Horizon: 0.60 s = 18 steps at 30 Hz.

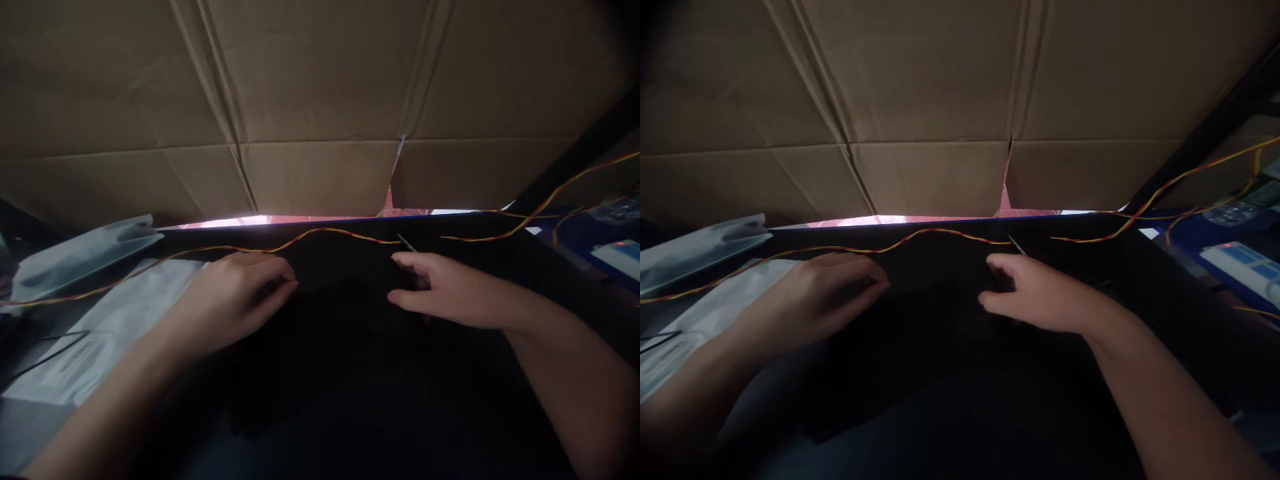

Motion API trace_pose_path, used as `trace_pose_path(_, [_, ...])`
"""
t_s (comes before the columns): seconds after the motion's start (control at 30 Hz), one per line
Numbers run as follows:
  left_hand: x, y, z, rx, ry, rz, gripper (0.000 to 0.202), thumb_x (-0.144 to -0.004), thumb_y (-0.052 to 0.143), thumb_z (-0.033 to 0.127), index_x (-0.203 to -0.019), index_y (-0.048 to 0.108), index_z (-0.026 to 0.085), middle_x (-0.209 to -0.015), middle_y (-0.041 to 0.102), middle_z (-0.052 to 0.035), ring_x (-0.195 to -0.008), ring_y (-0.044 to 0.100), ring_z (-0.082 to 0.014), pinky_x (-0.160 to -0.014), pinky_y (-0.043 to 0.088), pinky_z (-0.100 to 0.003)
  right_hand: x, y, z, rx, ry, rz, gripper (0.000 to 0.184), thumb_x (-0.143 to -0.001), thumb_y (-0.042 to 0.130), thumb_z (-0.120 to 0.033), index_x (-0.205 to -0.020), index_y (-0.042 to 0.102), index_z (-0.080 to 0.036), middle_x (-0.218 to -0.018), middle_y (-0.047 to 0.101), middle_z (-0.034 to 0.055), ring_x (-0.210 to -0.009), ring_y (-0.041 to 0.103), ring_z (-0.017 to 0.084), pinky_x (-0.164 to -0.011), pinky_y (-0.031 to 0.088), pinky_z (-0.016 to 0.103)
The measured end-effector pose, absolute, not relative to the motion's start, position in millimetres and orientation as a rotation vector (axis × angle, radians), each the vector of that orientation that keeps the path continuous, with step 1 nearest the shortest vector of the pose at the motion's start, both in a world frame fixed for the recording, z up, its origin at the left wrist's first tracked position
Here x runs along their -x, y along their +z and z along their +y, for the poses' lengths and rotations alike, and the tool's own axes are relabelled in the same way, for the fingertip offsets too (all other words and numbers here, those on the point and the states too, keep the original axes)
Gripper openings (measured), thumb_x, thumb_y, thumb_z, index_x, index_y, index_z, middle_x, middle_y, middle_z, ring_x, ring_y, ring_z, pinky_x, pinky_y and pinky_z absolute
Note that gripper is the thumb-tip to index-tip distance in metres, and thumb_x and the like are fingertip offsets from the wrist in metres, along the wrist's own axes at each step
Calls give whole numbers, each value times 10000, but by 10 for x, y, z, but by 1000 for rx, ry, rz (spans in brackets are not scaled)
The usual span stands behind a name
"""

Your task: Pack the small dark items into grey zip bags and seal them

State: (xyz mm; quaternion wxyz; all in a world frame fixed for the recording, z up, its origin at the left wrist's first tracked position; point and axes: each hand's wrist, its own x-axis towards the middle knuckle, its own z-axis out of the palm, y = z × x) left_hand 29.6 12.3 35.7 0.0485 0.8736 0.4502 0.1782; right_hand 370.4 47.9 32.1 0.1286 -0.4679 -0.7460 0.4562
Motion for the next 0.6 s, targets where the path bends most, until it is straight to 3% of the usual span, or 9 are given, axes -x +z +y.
trace_pose_path(0.13, [-301,339,117,-2602,576,1398,199,-1038,553,337,-1008,726,242,-929,775,-16,-827,723,-201,-741,502,-319,-3690,497,269,1570,796,-2315,202,-889,774,-384,-843,607,-279,-724,681,12,-555,589,181,-422,380,301])
trace_pose_path(0.23, [-307,313,139,-2589,568,1397,204,-1034,543,326,-1018,726,236,-947,778,-21,-840,723,-203,-757,500,-324,-3262,622,20,1650,573,-2348,275,-883,787,-394,-814,547,-276,-678,668,34,-504,570,190,-416,321,327])
trace_pose_path(0.33, [-280,303,172,-2551,580,1444,181,-1006,547,291,-964,713,232,-912,773,-14,-797,711,-193,-708,472,-311,-2711,635,-95,1290,676,-2335,328,-867,831,-486,-969,609,-268,-861,730,55,-702,676,248,-543,438,350])
trace_pose_path(0.4, [-236,307,194,-2489,593,1553,175,-979,557,279,-872,686,226,-831,750,-4,-706,673,-177,-628,421,-295,-2469,601,-53,1064,898,-2284,389,-937,750,-610,-1065,635,-261,-1047,752,64,-872,705,256,-653,499,362])
trace_pose_path(0.5, [-168,314,214,-2399,596,1703,189,-979,565,328,-874,683,222,-778,733,-5,-649,638,-176,-586,379,-293,-2415,557,84,851,1228,-2189,265,-1036,660,-515,-1019,662,-251,-956,738,10,-841,677,187,-716,512,327])
trace_pose_path(0.6, [-164,308,202,-2417,616,1709,207,-1011,564,380,-956,696,231,-787,733,0,-667,640,-180,-604,387,-295,-2595,495,158,741,1281,-2298,159,-1040,678,-357,-941,700,-235,-907,704,-7,-810,644,158,-731,497,300])
